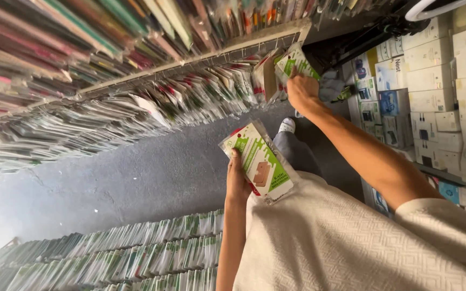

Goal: The recorder is organizing and cleaning packaged phone accessories on a store rack.

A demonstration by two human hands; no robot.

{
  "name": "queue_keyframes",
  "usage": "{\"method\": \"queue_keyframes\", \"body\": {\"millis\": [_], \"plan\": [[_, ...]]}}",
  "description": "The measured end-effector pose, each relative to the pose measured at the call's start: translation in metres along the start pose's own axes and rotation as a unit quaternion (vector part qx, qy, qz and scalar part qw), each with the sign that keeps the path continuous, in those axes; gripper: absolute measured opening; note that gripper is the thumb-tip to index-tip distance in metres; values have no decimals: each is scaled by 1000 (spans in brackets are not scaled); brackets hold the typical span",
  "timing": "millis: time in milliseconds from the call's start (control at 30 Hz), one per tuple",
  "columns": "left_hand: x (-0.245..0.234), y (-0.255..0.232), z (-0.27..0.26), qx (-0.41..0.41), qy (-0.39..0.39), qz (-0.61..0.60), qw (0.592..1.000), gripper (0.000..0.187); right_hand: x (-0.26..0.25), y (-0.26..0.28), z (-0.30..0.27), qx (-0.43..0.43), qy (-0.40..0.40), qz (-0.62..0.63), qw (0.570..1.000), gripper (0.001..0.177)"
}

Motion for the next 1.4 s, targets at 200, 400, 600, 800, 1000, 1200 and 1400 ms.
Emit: {"method": "queue_keyframes", "body": {"millis": [200, 400, 600, 800, 1000, 1200, 1400], "plan": [[-19, -37, -3, 16, -19, 7, 1000, 58, -138, 1, -138, 174, 19, 413, 894, 32], [-23, -24, 12, -17, 22, 112, 993, 62, -214, 58, -231, 136, -214, 606, 754, 15], [9, -74, -9, -47, 72, 30, 996, 65, -186, 180, -300, -186, -146, 462, 855, 64], [33, -78, -54, -61, 170, 70, 981, 54, -185, 168, -292, -108, -257, 439, 854, 63], [30, -86, -43, -81, 172, 5, 982, 44, -188, 186, -288, -181, -201, 517, 812, 73], [-18, -81, 19, -79, 185, -125, 972, 72, -195, 203, -339, -206, -83, 542, 810, 63], [-20, -85, -31, -100, 161, -101, 977, 68, -153, 115, -312, -65, -113, 578, 806, 43]]}}
Point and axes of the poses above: each hand's wrist, its own z-axis towards the middle knuckle, its own x-axis out of the palm, y = z × x, the point moved 9 cm from there along z, towards the middle knuckle, and after that the axes turned 10 degrees about x, right-handed, at the moved point
